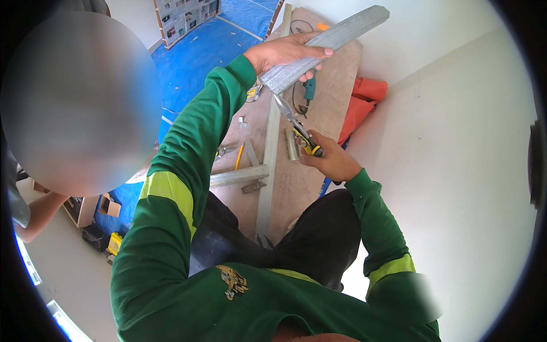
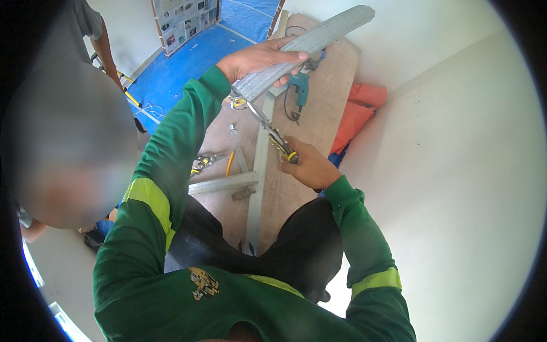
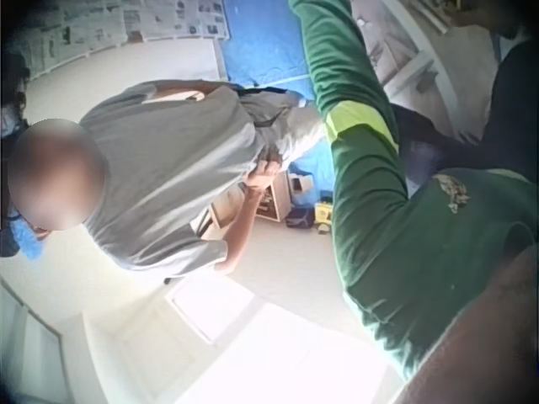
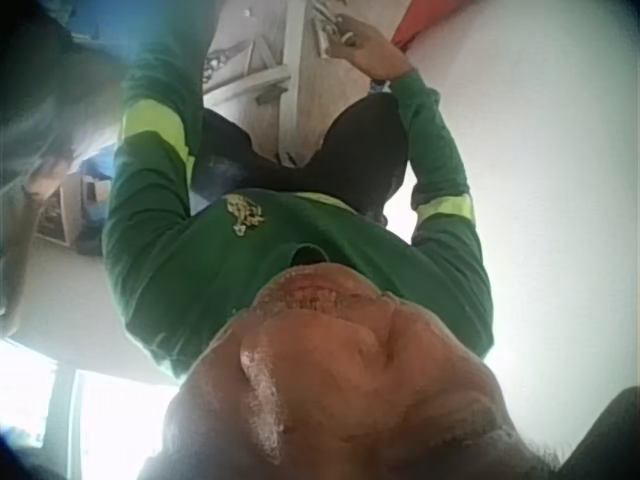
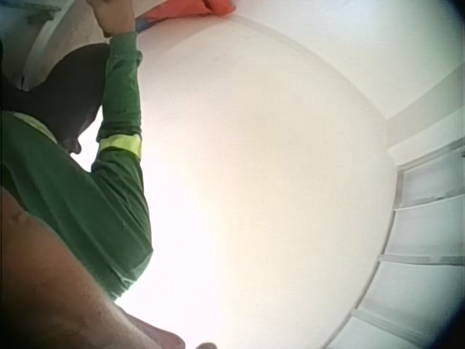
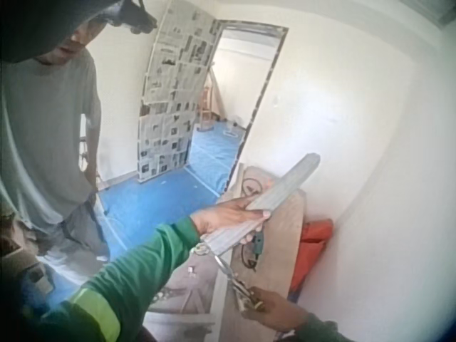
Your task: The person measures and marks a metal profile with a pencil, then uses tin snips to cut the profile. He then uses pliers to bend and shape the cut metal piece while a coworker works nearby.
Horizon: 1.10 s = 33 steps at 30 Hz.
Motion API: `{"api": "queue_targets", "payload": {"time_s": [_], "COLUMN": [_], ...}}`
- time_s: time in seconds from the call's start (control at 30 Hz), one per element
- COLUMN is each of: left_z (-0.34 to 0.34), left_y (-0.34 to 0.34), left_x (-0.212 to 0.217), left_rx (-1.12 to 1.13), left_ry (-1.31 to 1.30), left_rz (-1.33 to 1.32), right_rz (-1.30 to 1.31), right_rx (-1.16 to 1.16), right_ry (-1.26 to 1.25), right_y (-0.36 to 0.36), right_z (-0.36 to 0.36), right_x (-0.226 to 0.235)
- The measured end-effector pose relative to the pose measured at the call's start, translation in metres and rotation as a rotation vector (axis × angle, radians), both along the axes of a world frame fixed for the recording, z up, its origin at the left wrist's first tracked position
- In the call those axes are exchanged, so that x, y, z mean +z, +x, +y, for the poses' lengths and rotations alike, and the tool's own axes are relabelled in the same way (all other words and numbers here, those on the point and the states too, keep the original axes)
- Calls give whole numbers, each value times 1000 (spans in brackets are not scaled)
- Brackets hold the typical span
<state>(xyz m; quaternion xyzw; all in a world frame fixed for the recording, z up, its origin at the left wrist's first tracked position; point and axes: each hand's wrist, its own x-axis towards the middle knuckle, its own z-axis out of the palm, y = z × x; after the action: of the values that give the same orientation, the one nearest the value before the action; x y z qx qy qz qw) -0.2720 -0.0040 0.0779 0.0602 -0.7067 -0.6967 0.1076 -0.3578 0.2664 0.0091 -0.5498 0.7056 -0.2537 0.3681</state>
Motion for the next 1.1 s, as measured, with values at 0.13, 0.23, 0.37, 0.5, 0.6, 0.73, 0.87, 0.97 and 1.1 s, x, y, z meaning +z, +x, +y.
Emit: {"api": "queue_targets", "payload": {"time_s": [0.13,0.23,0.37,0.5,0.6,0.73,0.87,0.97,1.1], "left_z": [1,-1,-11,-16,-21,-29,-37,-41,-42], "left_y": [-9,-9,-9,-21,-26,-30,-31,-29,-30], "left_x": [2,6,13,21,22,25,29,29,26], "left_rx": [11,16,17,-18,-36,-40,-23,-40,-55], "left_ry": [-15,-74,-104,-93,-103,-117,-114,-86,-110], "left_rz": [-25,-34,-50,-47,-50,-56,-21,-8,8], "right_rz": [18,40,-2,-6,-56,-220,-254,-243,-163], "right_rx": [-32,-49,-59,-54,-106,-130,-132,-130,-148], "right_ry": [62,80,109,75,127,221,213,204,159], "right_y": [-7,-6,-4,-8,-9,-12,-13,-10,-9], "right_z": [1,-2,-11,-18,-23,-32,-36,-36,-40], "right_x": [0,4,13,27,32,35,39,40,35]}}
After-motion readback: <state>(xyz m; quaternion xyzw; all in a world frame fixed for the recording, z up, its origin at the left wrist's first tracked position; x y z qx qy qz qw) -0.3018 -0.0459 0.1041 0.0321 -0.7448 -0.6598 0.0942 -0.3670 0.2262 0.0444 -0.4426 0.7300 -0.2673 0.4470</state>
